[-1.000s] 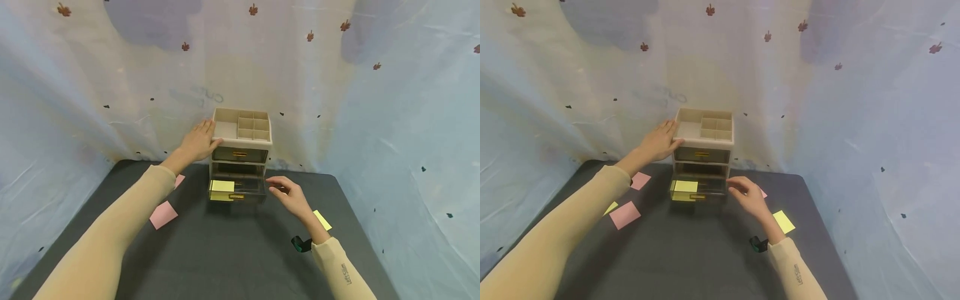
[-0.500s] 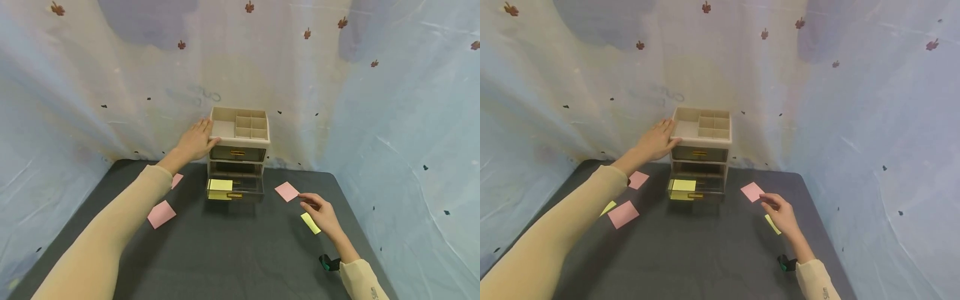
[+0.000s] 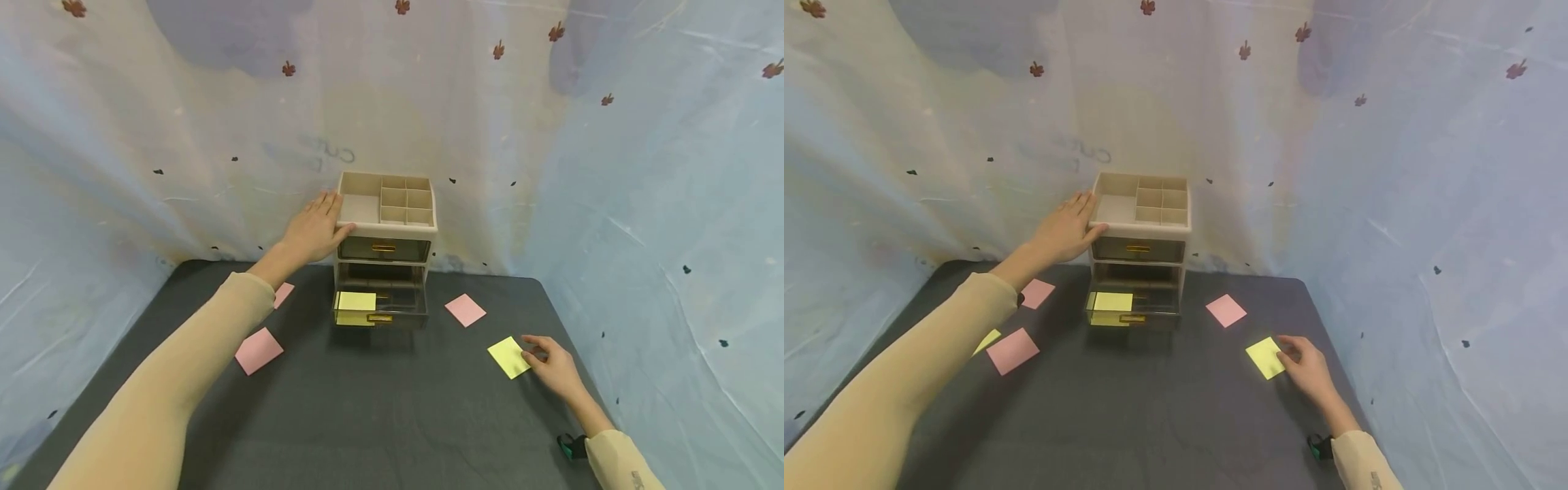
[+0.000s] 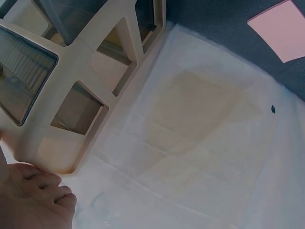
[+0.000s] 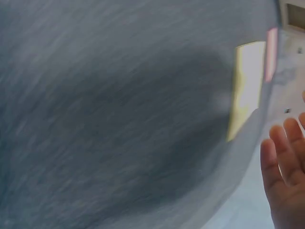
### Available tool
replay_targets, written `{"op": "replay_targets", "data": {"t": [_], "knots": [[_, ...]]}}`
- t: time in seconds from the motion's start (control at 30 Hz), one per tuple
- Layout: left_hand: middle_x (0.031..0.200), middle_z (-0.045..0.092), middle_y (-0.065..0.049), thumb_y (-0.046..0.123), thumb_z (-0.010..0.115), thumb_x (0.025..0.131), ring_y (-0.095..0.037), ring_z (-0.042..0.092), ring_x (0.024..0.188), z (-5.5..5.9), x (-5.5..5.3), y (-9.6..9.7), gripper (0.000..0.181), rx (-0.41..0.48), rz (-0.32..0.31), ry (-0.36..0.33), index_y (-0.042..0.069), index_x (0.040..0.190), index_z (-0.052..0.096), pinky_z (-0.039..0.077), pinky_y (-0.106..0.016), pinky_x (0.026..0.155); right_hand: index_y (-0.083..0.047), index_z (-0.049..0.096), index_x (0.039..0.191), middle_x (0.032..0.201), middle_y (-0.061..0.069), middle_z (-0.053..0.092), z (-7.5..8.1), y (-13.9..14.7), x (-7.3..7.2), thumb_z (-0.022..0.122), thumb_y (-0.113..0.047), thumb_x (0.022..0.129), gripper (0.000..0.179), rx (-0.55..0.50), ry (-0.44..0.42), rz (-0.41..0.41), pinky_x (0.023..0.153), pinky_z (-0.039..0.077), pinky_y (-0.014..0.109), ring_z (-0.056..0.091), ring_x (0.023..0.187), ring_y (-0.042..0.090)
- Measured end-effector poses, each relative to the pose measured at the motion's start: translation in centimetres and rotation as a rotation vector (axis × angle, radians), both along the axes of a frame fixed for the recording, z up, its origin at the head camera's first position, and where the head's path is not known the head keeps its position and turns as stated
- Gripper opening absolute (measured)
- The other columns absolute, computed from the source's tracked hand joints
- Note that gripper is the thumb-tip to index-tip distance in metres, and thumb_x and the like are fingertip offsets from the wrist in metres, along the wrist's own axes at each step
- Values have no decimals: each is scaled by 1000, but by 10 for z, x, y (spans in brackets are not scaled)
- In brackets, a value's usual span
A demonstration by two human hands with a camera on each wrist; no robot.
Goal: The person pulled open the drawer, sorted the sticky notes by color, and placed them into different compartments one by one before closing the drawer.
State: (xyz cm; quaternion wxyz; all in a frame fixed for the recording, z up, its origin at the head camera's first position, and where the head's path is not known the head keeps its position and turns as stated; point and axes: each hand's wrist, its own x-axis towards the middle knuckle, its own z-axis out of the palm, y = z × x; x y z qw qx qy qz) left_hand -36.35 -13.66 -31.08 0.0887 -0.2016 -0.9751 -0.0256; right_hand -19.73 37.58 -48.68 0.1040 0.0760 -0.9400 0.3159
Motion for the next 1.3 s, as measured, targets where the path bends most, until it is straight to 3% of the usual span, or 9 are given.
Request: {"op": "replay_targets", "data": {"t": [0.27,0.53,0.7,0.9,1.3], "knots": [[172,7,-23,58,29,110,-39,8,159,1,3,0,84,10,1,3,-2,165,9,14,-52,129,7,66,130,128,32,61,-22,10,-2,76,-13,96,41,123,21,-20,84,55,62,65,104,46],[172,7,-24,58,30,110,-39,7,160,0,3,0,85,28,2,-3,-3,165,9,13,-52,129,11,65,129,119,29,62,-33,10,-6,81,-22,93,51,154,-34,-36,83,53,58,64,97,37],[172,9,-23,57,31,110,-39,8,160,0,4,-1,84,35,6,9,-3,165,10,15,-51,129,12,67,125,109,26,63,-33,5,-9,82,-25,91,52,157,-20,-36,78,49,51,59,93,34],[172,8,-23,57,31,111,-40,9,159,-1,5,0,83,40,0,10,-3,165,10,15,-52,129,13,68,123,100,19,62,-30,2,-11,83,-26,90,53,160,-72,-41,73,45,44,54,87,28],[172,9,-23,57,33,110,-38,7,160,-3,5,0,84,53,-4,10,-2,165,11,14,-52,129,14,67,122,106,26,70,-25,5,-19,87,-24,85,57,74,-184,-97,82,55,54,67,97,41]]}}
